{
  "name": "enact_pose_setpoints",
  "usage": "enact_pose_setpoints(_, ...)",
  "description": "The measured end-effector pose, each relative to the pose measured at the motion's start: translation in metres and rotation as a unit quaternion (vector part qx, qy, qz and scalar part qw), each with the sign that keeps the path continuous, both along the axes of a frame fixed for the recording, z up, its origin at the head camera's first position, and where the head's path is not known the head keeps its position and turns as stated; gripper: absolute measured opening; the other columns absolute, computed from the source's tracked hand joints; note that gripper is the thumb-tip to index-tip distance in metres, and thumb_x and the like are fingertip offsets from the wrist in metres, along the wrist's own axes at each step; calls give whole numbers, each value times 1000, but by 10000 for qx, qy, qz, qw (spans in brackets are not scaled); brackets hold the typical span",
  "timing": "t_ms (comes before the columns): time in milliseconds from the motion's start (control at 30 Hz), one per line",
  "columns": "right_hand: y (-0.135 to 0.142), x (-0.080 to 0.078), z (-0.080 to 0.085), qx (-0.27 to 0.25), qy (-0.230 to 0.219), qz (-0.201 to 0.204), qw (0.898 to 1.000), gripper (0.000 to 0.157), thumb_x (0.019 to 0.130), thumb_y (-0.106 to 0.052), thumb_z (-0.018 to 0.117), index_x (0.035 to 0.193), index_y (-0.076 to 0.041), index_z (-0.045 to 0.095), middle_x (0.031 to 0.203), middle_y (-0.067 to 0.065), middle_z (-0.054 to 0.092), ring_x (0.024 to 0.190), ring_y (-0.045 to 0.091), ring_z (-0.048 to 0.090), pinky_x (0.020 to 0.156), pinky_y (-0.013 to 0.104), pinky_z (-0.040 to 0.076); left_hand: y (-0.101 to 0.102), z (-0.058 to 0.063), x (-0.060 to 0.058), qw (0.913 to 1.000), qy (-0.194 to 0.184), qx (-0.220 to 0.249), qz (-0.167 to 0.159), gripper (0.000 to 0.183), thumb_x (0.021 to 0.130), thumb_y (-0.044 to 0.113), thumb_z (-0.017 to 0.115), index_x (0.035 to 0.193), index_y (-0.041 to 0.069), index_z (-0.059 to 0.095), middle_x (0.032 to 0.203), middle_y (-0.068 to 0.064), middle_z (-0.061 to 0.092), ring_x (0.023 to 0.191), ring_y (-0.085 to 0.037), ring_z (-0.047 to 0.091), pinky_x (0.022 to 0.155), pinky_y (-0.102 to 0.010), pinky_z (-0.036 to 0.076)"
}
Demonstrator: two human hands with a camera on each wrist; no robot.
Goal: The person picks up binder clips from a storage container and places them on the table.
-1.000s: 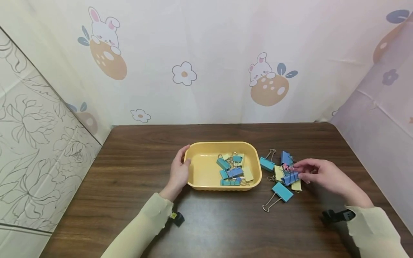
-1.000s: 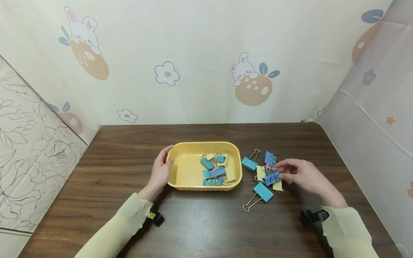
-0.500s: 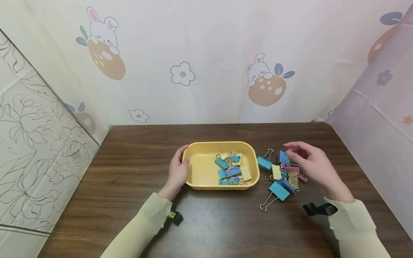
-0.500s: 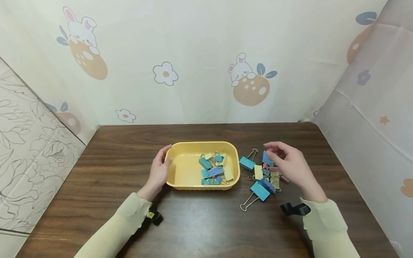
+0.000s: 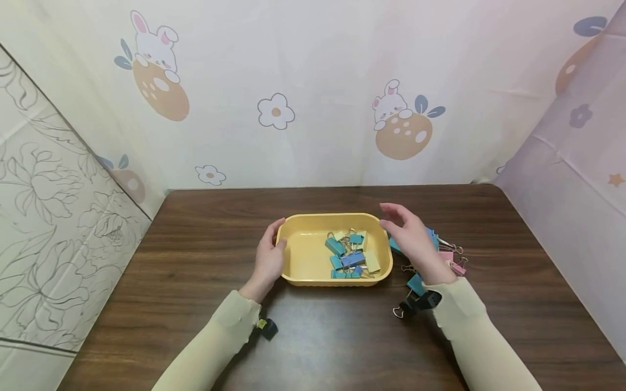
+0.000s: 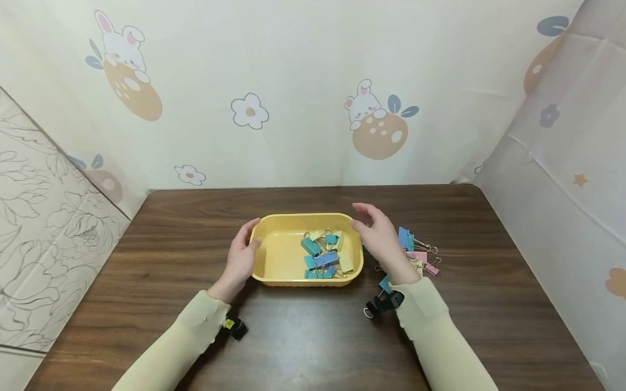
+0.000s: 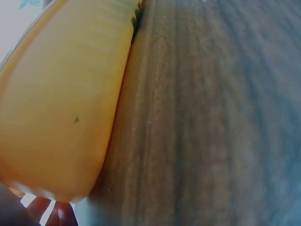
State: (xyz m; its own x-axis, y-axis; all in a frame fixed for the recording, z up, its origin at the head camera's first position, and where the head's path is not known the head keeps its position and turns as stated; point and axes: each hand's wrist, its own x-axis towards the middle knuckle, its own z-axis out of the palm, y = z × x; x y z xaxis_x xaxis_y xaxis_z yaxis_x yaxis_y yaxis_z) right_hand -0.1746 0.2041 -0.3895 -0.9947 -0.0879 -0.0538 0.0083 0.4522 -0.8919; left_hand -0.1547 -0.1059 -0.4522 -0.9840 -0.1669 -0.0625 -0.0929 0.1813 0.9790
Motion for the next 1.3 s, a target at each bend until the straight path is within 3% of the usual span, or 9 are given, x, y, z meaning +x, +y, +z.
enact_pose_setpoints(333,-18,-4,-27,-755,-854,101,9934,58,106,-10,37,160,-9,16,164,13,15,149,32,13,118,51,14,1,1,-1,9999,-106,34,-41,45,103,4,47,143,24,49,141,-1,49,122,-25,50,105,-45,42)
enact_pose_setpoints(600,-20,-6,-42,-994,-914,-162,9907,55,107,-7,32,159,-20,23,163,9,21,147,31,20,117,51,19,1,5,-3,9999,-106,-14,-74,44,103,4,46,143,23,48,145,-1,46,128,-24,47,108,-46,39)
enact_pose_setpoints(767,-22,-10,-46,-1103,-776,-241,9906,51,109,-16,35,159,-18,25,161,12,27,142,33,31,114,51,27,1,3,-6,9999,105,7,-69,45,102,1,46,143,18,49,146,-3,47,129,-24,47,107,-45,39)
enact_pose_setpoints(1067,-23,-18,-53,-2049,-863,-466,9739,47,109,-21,37,156,-19,34,160,5,30,142,27,34,114,45,29,-3,3,-15,9986,364,-263,-262,46,101,-1,47,144,15,49,132,-13,56,115,-29,54,95,-47,46)
enact_pose_setpoints(1300,-23,-17,-54,-1821,-775,-467,9791,45,109,-21,37,154,-19,39,160,4,30,142,27,33,115,45,28,-5,6,-15,9954,310,-777,-475,46,103,3,45,147,15,45,144,-8,50,127,-24,49,105,-46,40)
